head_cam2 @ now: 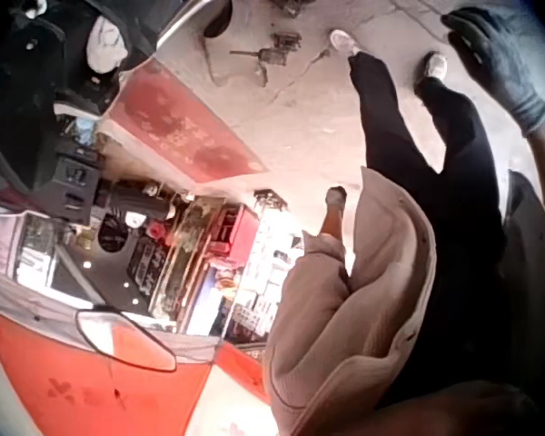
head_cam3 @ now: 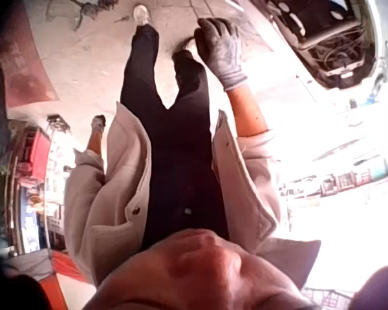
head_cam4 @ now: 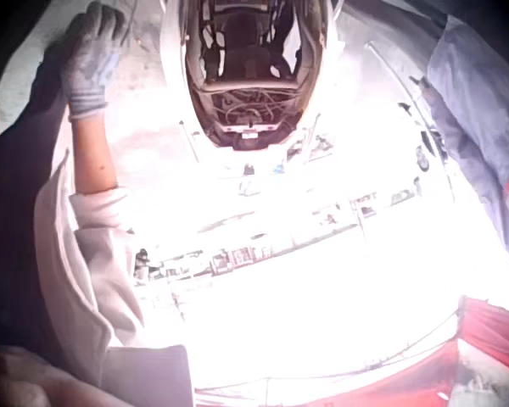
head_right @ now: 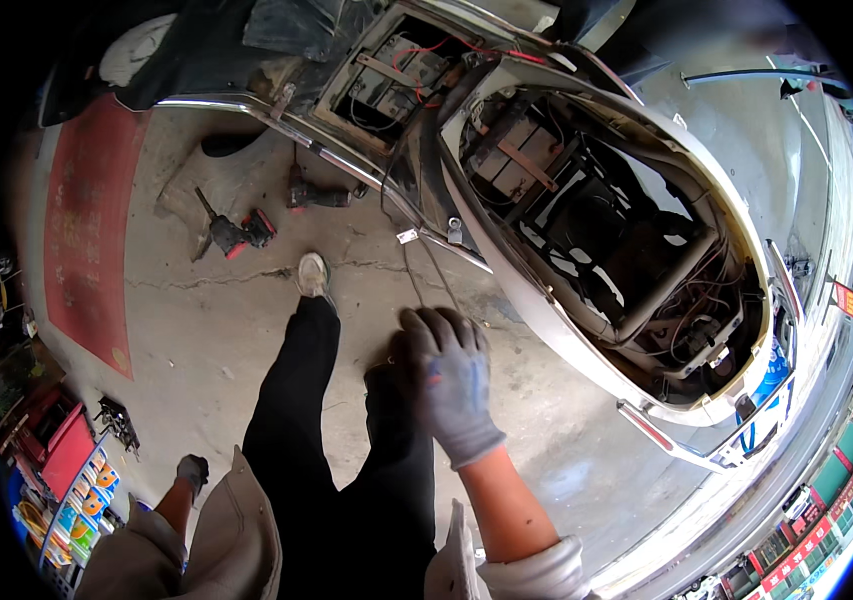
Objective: The person uses a multimeter to test electrical connections on a disassembled white scooter. They probe various points within the exposed frame and battery area while wearing gloves. The scooter remains open throughout the process, and the person occasionally steps back to observe the setup.
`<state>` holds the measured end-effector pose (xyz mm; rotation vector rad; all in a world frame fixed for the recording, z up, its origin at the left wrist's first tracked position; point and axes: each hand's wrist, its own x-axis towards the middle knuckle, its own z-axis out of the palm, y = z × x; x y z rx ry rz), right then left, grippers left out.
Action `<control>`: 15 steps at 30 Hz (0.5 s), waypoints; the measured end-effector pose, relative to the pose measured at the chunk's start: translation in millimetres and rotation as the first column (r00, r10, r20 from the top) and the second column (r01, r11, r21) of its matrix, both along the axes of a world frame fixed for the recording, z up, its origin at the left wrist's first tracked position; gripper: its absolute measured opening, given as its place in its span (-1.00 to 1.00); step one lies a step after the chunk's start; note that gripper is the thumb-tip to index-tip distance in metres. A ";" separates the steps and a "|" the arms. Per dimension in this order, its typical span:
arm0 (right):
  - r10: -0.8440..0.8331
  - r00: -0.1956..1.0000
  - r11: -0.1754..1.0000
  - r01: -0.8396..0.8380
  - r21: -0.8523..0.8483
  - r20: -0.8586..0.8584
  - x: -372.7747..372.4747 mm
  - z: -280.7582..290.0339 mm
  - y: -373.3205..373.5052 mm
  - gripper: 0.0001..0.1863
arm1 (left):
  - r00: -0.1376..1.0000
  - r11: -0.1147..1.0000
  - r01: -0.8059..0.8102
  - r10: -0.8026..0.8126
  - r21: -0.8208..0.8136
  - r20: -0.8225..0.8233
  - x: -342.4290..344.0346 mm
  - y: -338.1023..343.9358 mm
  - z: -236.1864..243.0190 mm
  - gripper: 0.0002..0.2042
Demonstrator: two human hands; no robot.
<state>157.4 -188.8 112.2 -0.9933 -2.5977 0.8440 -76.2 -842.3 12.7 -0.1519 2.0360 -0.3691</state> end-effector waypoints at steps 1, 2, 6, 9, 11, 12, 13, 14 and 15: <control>-0.135 0.976 0.990 0.138 -0.004 0.172 47.4 -10.2 -18.5 -0.78 | 0.932 0.935 -0.355 0.351 -0.030 -0.087 16.9 34.9 25.3 -0.77; -0.259 0.927 0.962 0.272 -0.013 0.273 98.4 -24.0 -41.4 -0.84 | 0.988 0.989 0.147 -0.146 -0.010 0.047 21.1 0.7 43.1 -0.77; -0.223 0.328 0.731 0.680 -0.065 0.918 286.2 -10.3 -127.7 -0.65 | 0.989 0.997 0.073 -0.074 0.015 0.129 52.7 51.1 89.0 -0.71; -0.135 0.104 0.645 0.764 0.007 0.985 341.1 41.6 -161.6 -0.58 | 0.951 0.939 -0.311 0.306 0.149 0.054 37.9 110.6 112.7 -0.81; -0.233 0.214 0.619 0.785 -0.025 0.949 334.6 51.6 -161.8 -0.57 | 0.780 0.754 -0.614 0.625 0.234 0.035 23.9 70.9 62.0 -0.84; -0.275 0.260 0.612 0.790 -0.041 0.926 329.5 59.9 -164.3 -0.57 | 0.738 0.690 -0.655 0.672 0.307 0.064 17.0 57.2 46.3 -0.85; -0.367 0.312 0.609 0.792 -0.027 0.876 311.3 73.6 -162.9 -0.59 | 0.696 0.622 -0.693 0.709 0.364 0.115 13.4 59.2 35.7 -0.86; -0.408 0.346 0.625 0.780 -0.017 0.845 287.7 80.7 -159.1 -0.63 | 0.656 0.567 -0.725 0.741 0.391 0.142 10.6 56.1 25.6 -0.86; -0.546 0.427 0.586 0.810 -0.035 0.721 291.6 63.2 -158.9 -0.68 | 0.663 0.566 -0.723 0.730 0.395 0.168 9.8 51.5 9.4 -0.86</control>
